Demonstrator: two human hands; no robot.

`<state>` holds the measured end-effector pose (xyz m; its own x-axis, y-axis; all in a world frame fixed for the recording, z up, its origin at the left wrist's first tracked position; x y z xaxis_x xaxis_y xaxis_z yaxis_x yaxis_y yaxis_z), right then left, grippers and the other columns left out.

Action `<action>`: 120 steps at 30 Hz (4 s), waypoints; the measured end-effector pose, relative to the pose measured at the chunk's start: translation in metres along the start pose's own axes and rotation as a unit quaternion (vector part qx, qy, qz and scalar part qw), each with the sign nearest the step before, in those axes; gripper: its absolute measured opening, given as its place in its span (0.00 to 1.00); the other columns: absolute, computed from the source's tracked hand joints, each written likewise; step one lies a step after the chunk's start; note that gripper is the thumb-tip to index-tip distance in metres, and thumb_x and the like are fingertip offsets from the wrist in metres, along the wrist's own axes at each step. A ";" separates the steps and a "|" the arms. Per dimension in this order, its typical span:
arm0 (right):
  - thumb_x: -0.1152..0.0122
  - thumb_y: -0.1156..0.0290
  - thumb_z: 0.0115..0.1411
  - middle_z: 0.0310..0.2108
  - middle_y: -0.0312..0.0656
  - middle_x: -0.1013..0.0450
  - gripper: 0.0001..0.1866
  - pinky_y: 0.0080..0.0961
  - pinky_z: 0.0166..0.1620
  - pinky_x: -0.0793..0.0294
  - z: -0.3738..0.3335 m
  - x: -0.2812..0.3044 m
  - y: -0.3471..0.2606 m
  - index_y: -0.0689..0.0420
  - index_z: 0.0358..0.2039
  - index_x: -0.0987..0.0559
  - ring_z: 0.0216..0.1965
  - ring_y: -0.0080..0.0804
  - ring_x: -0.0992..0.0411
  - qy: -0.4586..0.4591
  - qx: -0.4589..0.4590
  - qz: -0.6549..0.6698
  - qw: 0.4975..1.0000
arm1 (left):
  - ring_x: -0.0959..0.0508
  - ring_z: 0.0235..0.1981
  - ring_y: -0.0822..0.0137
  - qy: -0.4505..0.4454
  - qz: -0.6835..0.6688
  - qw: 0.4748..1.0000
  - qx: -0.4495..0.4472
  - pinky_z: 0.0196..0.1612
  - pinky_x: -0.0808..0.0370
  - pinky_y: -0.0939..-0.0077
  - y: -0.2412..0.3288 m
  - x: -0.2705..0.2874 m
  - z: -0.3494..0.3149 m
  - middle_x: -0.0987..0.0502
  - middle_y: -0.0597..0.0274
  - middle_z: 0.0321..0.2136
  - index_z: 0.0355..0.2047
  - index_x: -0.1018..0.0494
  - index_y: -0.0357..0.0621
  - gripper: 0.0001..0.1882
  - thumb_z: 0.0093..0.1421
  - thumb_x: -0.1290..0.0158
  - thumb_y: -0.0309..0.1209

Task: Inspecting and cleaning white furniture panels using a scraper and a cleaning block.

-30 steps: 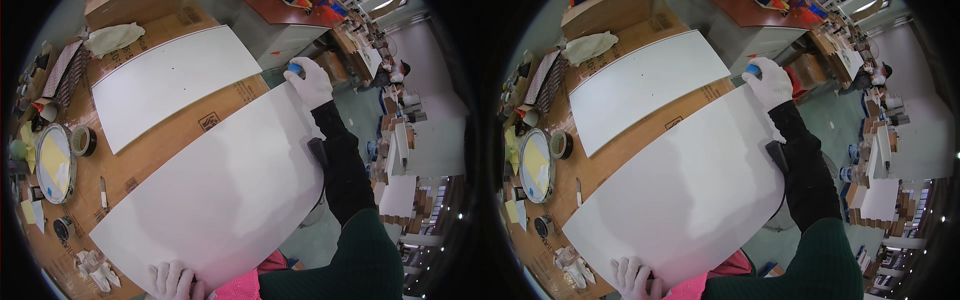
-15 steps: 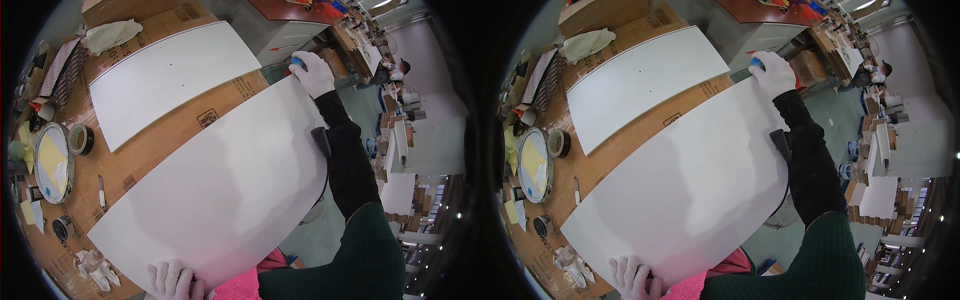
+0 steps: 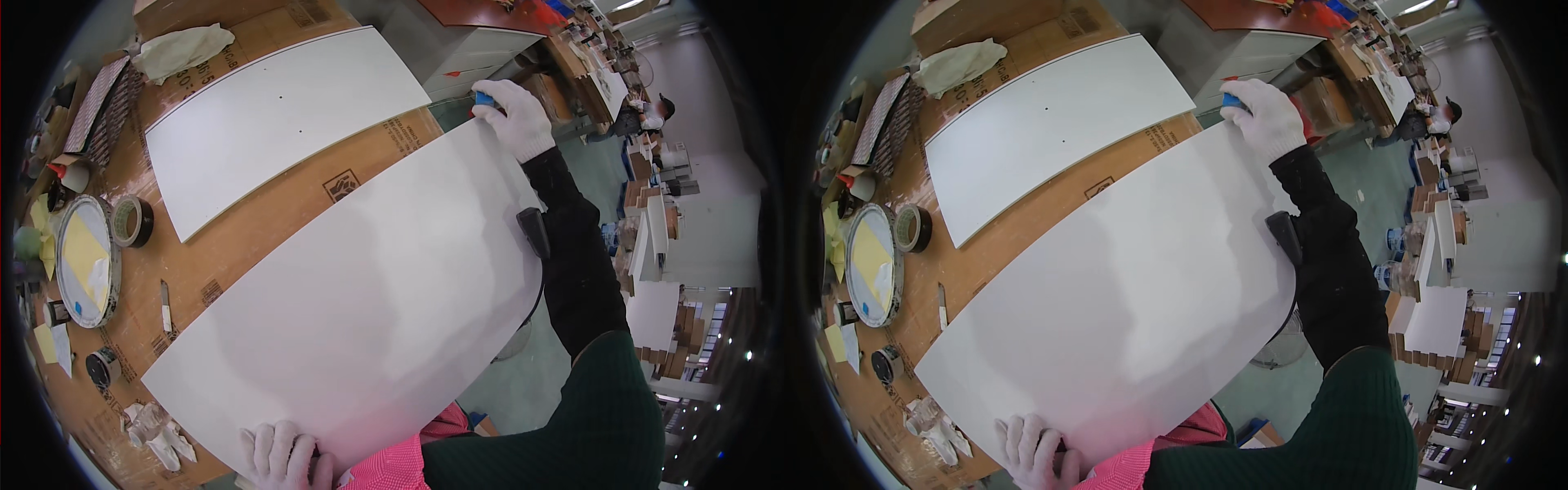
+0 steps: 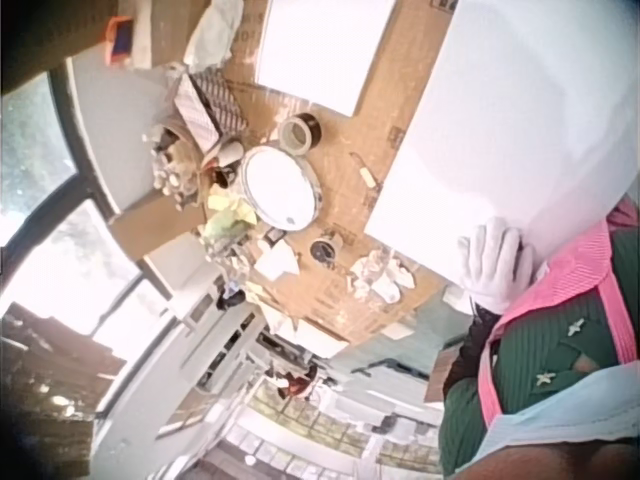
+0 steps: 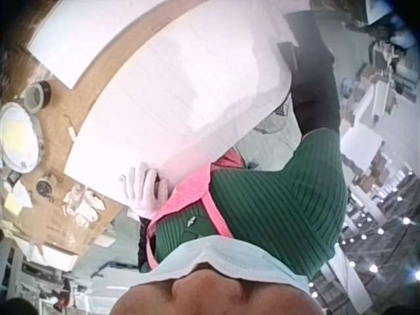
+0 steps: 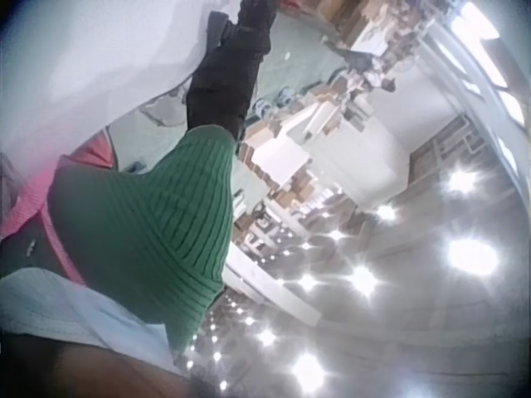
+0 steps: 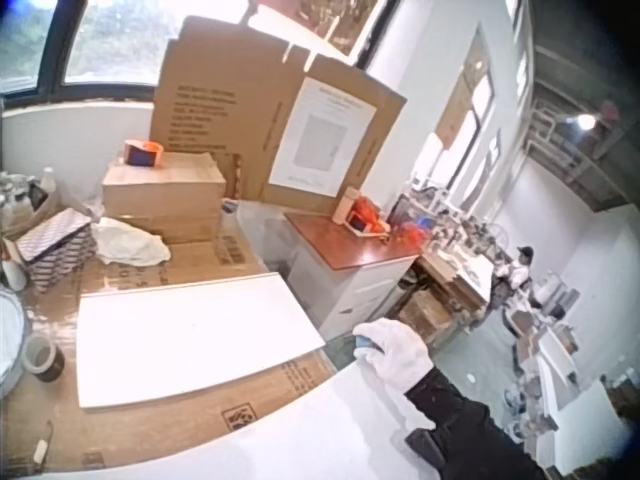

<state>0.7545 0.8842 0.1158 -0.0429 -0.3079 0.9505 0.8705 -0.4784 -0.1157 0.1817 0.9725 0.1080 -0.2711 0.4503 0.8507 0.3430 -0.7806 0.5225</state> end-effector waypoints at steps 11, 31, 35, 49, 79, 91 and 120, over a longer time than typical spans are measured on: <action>0.33 0.67 0.57 0.43 0.45 0.22 0.18 0.33 0.49 0.24 0.002 -0.005 0.004 0.54 0.49 0.20 0.45 0.46 0.23 -0.007 -0.047 0.039 0.998 | 0.25 0.54 0.45 0.001 0.010 1.000 -0.006 0.68 0.42 0.42 -0.002 -0.003 0.001 0.20 0.53 0.50 0.43 0.21 0.48 0.19 0.49 0.38 0.35; 0.32 0.46 0.54 0.38 0.47 0.19 0.27 0.36 0.48 0.23 0.009 0.000 0.000 0.55 0.45 0.19 0.41 0.43 0.20 0.025 -0.186 0.020 0.982 | 0.24 0.53 0.46 0.009 0.007 1.000 -0.004 0.67 0.41 0.44 -0.001 -0.001 0.002 0.20 0.54 0.48 0.42 0.20 0.48 0.18 0.49 0.38 0.34; 0.32 0.47 0.54 0.38 0.46 0.19 0.27 0.37 0.49 0.23 0.002 -0.007 0.007 0.55 0.45 0.19 0.42 0.43 0.20 0.003 -0.219 0.003 0.976 | 0.24 0.53 0.47 0.012 0.010 1.000 0.007 0.67 0.41 0.44 -0.001 -0.002 0.001 0.20 0.54 0.48 0.42 0.20 0.48 0.18 0.48 0.37 0.34; 0.29 0.53 0.53 0.32 0.46 0.21 0.22 0.35 0.42 0.22 -0.008 -0.018 -0.178 0.58 0.39 0.21 0.36 0.42 0.21 -0.111 -0.113 0.155 0.975 | 0.25 0.40 0.49 -0.012 -0.022 1.000 0.005 0.48 0.33 0.45 0.002 0.004 0.019 0.24 0.54 0.41 0.34 0.26 0.43 0.23 0.32 0.38 0.31; 0.29 0.49 0.51 0.41 0.54 0.20 0.31 0.37 0.52 0.24 0.015 -0.011 0.032 0.63 0.45 0.20 0.45 0.47 0.21 0.013 -0.259 0.052 0.964 | 0.26 0.57 0.45 0.025 -0.040 0.998 -0.049 0.65 0.38 0.41 -0.010 -0.003 -0.003 0.24 0.49 0.55 0.51 0.24 0.46 0.27 0.50 0.34 0.37; 0.29 0.58 0.55 0.34 0.48 0.21 0.22 0.33 0.45 0.22 -0.011 -0.021 -0.148 0.61 0.43 0.21 0.37 0.40 0.21 -0.034 -0.170 0.127 0.977 | 0.23 0.40 0.55 0.017 -0.074 0.997 -0.031 0.40 0.30 0.54 -0.011 0.004 0.018 0.24 0.58 0.40 0.33 0.26 0.44 0.21 0.35 0.36 0.33; 0.28 0.64 0.52 0.38 0.50 0.25 0.18 0.41 0.42 0.23 -0.035 -0.044 -0.314 0.57 0.41 0.23 0.37 0.50 0.23 -0.052 -0.029 0.281 0.958 | 0.22 0.45 0.54 0.092 -0.117 0.984 -0.093 0.47 0.28 0.54 -0.009 0.010 0.018 0.21 0.58 0.40 0.34 0.24 0.43 0.18 0.39 0.36 0.28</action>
<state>0.4662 1.0193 0.1006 0.4750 -0.4486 0.7571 0.7131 -0.3078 -0.6298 0.1921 0.9921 0.1130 -0.4882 0.5546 0.6739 0.0854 -0.7381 0.6693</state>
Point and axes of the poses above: each hand's wrist, its own z-axis towards the middle knuckle, its own x-axis out of the back of the hand, y = z × x, the point moved 1 cm from there along z, towards the middle knuckle
